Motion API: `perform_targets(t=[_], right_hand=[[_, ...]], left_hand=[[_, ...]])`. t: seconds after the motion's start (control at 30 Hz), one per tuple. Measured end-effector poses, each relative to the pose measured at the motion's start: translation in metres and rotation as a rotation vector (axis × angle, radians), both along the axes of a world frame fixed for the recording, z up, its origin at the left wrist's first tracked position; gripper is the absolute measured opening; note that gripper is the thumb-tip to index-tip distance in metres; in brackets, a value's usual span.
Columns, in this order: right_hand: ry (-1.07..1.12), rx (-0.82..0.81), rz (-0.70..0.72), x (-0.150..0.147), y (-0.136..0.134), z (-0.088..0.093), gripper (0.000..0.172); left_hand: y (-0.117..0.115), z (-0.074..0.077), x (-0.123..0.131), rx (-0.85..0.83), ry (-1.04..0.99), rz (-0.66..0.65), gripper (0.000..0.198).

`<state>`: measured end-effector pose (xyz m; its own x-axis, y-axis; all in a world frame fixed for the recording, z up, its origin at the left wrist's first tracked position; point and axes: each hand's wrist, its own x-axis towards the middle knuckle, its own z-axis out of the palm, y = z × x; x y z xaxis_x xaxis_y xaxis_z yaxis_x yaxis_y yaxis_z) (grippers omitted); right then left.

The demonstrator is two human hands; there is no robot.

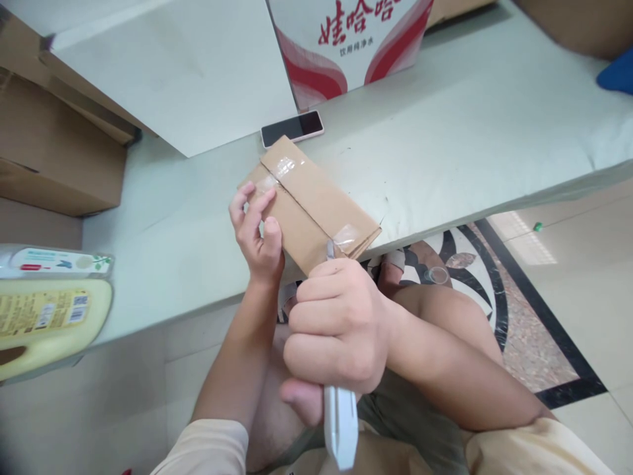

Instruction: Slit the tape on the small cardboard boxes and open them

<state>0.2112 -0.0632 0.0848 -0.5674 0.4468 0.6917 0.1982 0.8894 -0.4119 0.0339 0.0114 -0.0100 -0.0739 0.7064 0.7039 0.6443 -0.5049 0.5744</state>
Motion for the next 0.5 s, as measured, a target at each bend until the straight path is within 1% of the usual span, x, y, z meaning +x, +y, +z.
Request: perform_targets(t=[0.13, 0.3, 0.4, 0.5], right_hand=[[0.099, -0.005, 0.074, -0.002, 0.003, -0.002, 0.048], [0.068, -0.134, 0.074, 0.004, -0.002, 0.006, 0.048], [0.033, -0.184, 0.029, 0.01, -0.009, 0.014, 0.047], [0.047, -0.318, -0.043, 0.019, -0.02, 0.025, 0.049]], left_hand=[[0.0, 0.0, 0.0, 0.002, -0.011, -0.007, 0.041], [0.0, 0.0, -0.001, -0.004, -0.013, -0.01, 0.041], [0.0, 0.0, -0.002, -0.007, -0.009, -0.009, 0.043], [0.001, -0.001, -0.004, -0.009, -0.01, -0.007, 0.045]])
